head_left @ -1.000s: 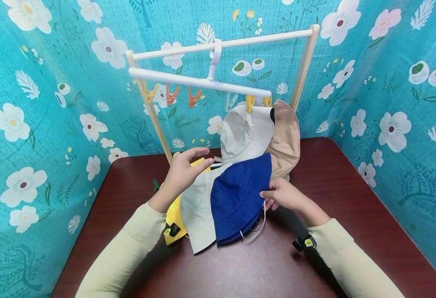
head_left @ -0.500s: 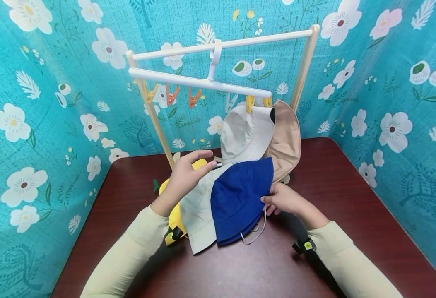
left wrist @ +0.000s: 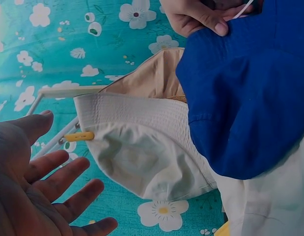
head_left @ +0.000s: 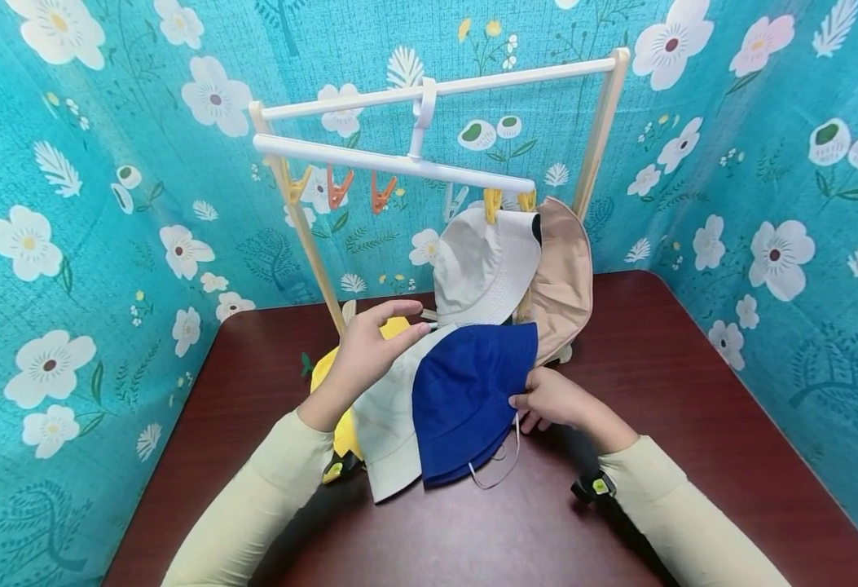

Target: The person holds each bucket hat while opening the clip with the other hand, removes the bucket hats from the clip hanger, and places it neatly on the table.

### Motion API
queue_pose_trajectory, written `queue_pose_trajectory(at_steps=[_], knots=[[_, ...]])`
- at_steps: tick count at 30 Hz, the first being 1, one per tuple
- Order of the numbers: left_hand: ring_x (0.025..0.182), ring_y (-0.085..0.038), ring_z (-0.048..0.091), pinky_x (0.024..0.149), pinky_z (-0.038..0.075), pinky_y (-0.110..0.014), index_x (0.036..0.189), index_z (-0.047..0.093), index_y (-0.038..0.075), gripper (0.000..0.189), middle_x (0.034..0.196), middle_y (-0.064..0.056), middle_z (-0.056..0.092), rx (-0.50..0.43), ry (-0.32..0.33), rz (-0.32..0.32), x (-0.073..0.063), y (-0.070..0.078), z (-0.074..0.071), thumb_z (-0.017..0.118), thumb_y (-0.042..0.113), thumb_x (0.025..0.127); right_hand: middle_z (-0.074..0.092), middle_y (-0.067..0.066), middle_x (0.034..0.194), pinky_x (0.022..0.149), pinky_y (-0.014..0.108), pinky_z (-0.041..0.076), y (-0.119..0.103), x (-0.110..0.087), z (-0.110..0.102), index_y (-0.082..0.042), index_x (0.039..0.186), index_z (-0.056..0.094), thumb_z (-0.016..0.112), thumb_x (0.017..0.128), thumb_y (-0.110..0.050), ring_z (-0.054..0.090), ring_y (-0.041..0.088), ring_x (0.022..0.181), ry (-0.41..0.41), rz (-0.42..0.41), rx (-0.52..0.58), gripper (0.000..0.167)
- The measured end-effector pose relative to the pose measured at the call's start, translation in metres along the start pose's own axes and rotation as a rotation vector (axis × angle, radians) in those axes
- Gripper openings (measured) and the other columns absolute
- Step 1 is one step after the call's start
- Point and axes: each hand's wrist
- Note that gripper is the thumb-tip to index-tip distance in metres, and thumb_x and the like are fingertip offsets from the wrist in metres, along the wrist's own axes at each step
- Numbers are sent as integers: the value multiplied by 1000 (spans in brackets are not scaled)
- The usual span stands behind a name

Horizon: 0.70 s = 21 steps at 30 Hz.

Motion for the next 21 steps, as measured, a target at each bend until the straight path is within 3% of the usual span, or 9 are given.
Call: queue_pose_trajectory(at_steps=[11, 21], knots=[[128, -11, 58, 106, 48, -48, 128, 71, 30, 47, 128, 9, 70, 4, -14, -7, -3, -2, -4, 71, 59, 91, 73, 23, 71, 55, 44, 58, -6, 6, 8, 5, 84, 62, 65, 96, -6, 75, 36, 68, -61, -2, -39, 17], [129, -14, 58, 105, 49, -48, 131, 69, 27, 49, 130, 6, 70, 14, -18, -12, -5, -3, -11, 71, 56, 92, 74, 19, 76, 50, 36, 55, -6, 23, 18, 3, 83, 57, 64, 96, -3, 75, 32, 67, -169, 26, 34, 16]])
Point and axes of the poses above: each hand's wrist, its own x-axis towards the middle knuckle, its own z-axis out of the palm, y = z × x
